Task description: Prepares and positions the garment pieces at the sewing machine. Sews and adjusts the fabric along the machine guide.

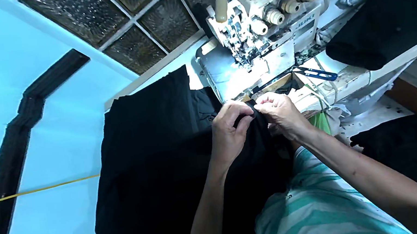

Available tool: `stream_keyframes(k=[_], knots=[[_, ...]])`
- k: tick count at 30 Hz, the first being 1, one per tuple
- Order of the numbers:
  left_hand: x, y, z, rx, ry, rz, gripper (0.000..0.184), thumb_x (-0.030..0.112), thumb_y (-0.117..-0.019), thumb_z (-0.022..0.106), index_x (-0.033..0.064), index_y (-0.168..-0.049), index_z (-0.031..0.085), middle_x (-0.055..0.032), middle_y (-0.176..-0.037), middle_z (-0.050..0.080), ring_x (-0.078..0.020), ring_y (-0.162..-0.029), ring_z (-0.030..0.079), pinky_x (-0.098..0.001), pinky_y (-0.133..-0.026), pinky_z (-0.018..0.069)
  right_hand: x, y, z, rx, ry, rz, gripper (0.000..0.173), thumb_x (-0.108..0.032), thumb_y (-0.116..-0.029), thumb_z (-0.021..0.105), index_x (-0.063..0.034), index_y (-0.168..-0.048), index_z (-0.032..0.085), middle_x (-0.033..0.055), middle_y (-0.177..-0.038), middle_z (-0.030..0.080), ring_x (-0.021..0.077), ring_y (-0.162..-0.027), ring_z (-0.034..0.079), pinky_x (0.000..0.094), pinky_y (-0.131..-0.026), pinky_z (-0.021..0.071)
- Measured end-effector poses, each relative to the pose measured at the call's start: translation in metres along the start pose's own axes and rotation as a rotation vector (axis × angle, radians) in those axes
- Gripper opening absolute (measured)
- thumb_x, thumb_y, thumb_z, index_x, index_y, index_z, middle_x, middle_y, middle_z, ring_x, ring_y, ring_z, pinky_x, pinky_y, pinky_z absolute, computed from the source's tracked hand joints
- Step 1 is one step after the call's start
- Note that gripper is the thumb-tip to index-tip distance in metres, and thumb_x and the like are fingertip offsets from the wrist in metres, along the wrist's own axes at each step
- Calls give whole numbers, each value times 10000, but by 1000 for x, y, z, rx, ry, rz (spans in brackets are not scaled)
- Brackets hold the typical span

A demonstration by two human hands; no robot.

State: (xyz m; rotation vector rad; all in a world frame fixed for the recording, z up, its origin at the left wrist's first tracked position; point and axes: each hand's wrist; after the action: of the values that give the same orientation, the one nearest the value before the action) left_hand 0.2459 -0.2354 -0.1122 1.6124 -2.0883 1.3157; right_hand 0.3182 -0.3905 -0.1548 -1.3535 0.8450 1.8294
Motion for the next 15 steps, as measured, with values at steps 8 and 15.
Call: stream_keyframes(k=[8, 15], knots=[[4, 6, 2, 98, 368, -368, 150, -103, -875, 688, 37, -931, 677, 18, -841, 683, 0, -703, 632, -154, -650, 551, -1, 11, 18, -20, -65, -111, 182, 77, -930, 639, -14, -1071, 708, 0, -860, 719, 1, -698, 633, 167, -649, 536], [3, 9, 0, 126, 469, -392, 206, -141, -857, 674, 61, -896, 656, 29, -806, 677, -4, -699, 635, -156, -654, 552, 8, 11, 21, -23, -80, -139, 211, 100, -924, 625, -4, -1079, 724, 5, -885, 732, -7, -720, 636, 159, -665, 530]])
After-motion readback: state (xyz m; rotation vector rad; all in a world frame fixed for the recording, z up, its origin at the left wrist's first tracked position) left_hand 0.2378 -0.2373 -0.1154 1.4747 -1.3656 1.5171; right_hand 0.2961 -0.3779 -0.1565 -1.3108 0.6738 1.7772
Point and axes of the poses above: each hand's wrist, its own y-axis away from the middle knuckle, its own z-axis out of the palm, x = y × z
